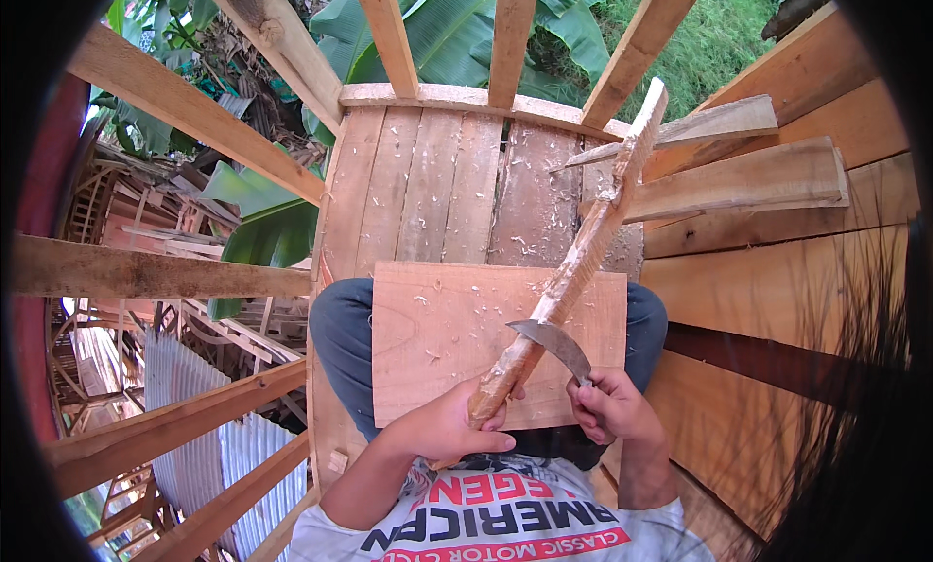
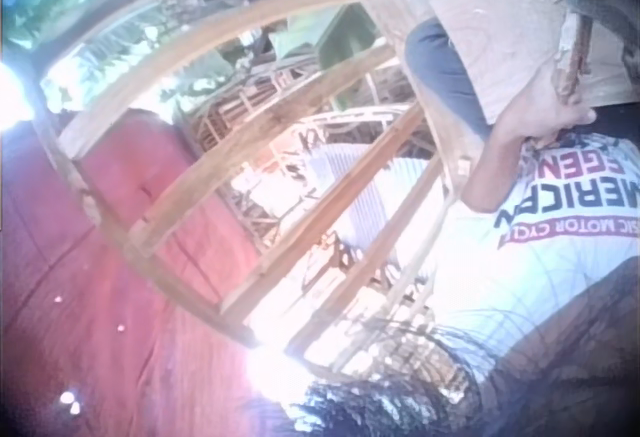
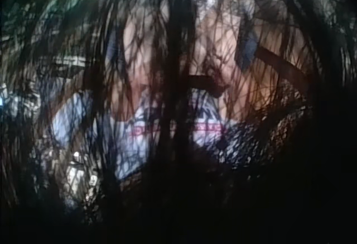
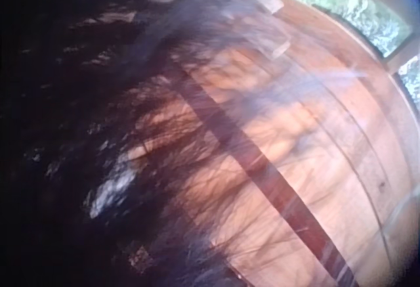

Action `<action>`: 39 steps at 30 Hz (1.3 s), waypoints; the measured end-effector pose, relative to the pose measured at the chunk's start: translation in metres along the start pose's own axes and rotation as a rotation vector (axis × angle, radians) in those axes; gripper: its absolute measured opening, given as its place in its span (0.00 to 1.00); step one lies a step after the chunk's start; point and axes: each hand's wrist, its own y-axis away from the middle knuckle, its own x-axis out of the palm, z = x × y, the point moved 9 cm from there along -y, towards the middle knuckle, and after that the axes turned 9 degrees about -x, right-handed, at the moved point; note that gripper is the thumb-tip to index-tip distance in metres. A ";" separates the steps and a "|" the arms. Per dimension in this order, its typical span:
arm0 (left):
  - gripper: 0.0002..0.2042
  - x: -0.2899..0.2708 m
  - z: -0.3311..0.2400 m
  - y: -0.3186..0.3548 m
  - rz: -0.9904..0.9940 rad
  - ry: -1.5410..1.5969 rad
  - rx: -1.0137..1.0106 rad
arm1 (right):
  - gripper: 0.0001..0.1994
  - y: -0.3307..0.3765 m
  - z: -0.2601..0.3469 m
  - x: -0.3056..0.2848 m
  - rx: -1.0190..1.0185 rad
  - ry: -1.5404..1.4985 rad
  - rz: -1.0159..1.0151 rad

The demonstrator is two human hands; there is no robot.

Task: The person sits cross-legged on a wooden platform and uses a curved knife to shave and smooth a long, thin piece of wood. They hold the wood with their left hand and scrape the surface with the knife in their right hand, producing wood shavings that fall onto a board on their lap.

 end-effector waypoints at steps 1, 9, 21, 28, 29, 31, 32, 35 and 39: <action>0.24 -0.001 0.000 0.000 -0.007 0.001 0.004 | 0.09 -0.003 0.000 -0.008 -0.031 -0.004 -0.086; 0.24 -0.003 0.003 -0.001 -0.024 -0.043 0.015 | 0.10 -0.009 -0.002 0.004 0.052 -0.033 -0.074; 0.25 0.008 -0.003 -0.005 0.115 0.145 0.000 | 0.11 -0.006 0.035 -0.015 -0.588 0.571 -0.646; 0.25 0.005 0.003 -0.012 0.065 0.008 0.035 | 0.10 -0.008 0.001 0.003 -0.031 0.179 -0.214; 0.25 0.005 0.002 -0.011 0.047 0.041 0.011 | 0.10 -0.009 0.001 0.000 -0.056 0.145 -0.242; 0.25 0.004 0.002 -0.013 0.044 0.052 0.010 | 0.10 -0.011 0.004 -0.004 -0.107 0.072 -0.288; 0.25 0.004 0.004 -0.016 0.059 0.031 0.034 | 0.10 -0.010 0.000 0.006 -0.056 0.048 -0.208; 0.26 0.001 0.007 -0.013 0.046 0.068 0.006 | 0.11 -0.009 0.004 -0.005 -0.079 0.078 -0.248; 0.26 -0.001 0.007 -0.016 0.023 -0.048 0.087 | 0.11 -0.010 -0.003 0.023 0.070 0.201 0.044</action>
